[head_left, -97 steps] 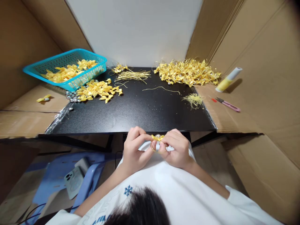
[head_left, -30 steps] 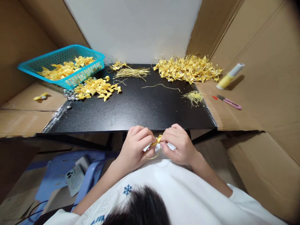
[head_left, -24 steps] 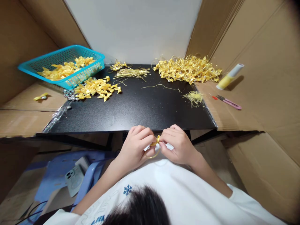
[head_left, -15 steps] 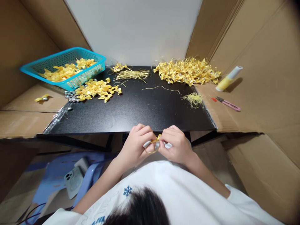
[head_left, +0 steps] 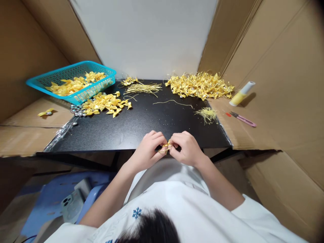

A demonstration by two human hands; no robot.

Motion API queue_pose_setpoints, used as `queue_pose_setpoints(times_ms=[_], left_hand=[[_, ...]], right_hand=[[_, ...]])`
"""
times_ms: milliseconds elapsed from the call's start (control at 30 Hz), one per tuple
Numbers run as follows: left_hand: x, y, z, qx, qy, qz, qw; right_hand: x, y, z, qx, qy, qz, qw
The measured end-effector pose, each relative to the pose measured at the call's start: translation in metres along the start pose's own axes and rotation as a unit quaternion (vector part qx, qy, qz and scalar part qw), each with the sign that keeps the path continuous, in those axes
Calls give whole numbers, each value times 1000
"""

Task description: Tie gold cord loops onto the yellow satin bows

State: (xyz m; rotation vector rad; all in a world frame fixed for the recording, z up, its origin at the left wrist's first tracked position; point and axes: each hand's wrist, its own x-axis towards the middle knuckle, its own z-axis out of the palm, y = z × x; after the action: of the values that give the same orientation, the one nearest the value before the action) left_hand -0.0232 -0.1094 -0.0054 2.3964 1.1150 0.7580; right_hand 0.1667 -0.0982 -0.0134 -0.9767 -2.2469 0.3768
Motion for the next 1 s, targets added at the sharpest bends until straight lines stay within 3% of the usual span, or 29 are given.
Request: queue_pose_setpoints(times_ms=[100, 233, 467, 600, 733, 867, 1000], left_hand=[[4, -3, -1, -28, 0, -4, 1000], [7, -1, 0, -126, 30, -45, 991], [6, 8, 3, -350, 43, -77, 933], [2, 15, 3, -416, 9, -88, 905], [-5, 19, 5, -438, 45, -117, 890], [-11, 22, 4, -392, 88, -105, 910], [-13, 22, 1, -331, 69, -55, 939]], right_hand=[[6, 8, 2, 73, -3, 0, 997], [9, 7, 7, 219, 54, 24, 974], [4, -5, 13, 392, 101, 103, 909], [-2, -11, 8, 363, 90, 96, 922], [-6, -15, 0, 304, 106, 66, 944], [-7, -16, -4, 253, 100, 30, 962], [-5, -18, -3, 246, 60, 32, 967]])
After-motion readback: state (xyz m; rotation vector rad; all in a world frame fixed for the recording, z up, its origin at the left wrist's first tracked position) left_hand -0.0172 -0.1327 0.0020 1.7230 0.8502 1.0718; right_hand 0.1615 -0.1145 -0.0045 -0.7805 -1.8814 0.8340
